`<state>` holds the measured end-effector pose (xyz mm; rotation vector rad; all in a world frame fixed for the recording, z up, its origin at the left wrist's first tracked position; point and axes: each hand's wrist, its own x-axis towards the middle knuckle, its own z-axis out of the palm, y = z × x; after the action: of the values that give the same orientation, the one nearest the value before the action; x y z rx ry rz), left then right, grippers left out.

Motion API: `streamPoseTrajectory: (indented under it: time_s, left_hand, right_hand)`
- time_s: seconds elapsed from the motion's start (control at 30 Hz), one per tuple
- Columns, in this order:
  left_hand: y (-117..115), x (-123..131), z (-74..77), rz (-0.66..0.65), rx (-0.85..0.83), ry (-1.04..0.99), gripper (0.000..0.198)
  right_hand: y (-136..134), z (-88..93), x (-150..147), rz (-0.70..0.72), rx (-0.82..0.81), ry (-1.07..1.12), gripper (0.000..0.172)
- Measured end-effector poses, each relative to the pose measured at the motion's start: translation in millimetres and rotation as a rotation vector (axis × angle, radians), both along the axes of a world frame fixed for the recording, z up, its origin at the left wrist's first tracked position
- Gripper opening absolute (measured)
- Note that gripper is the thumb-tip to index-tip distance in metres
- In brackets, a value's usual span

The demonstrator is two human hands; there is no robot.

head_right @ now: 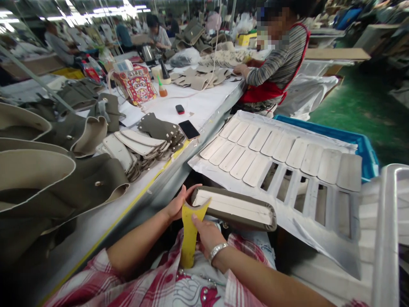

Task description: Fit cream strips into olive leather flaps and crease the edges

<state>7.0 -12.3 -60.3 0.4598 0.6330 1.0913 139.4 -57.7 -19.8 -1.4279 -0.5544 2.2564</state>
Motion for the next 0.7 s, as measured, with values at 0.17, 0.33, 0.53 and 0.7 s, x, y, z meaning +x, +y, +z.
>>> streamPoseTrajectory:
  time_s: [0.17, 0.33, 0.53, 0.7]
  left_hand:
    - [5, 12, 4.4, 0.132, -0.028, 0.2, 0.052]
    - [9, 17, 3.4, 0.162, 0.011, 0.452, 0.053]
    - [14, 21, 4.3, 0.154, 0.06, 0.758, 0.053]
    - [19, 25, 8.5, 0.168, 0.125, 0.958, 0.049]
  right_hand:
    - [3, -9.9, 6, -0.033, 0.012, 0.047, 0.034]
    - [9, -14.6, 13, -0.054, 0.009, 0.083, 0.038]
    - [14, -12.2, 20, -0.018, 0.031, 0.048, 0.037]
    - [15, -11.2, 25, 0.007, 0.063, 0.022, 0.038]
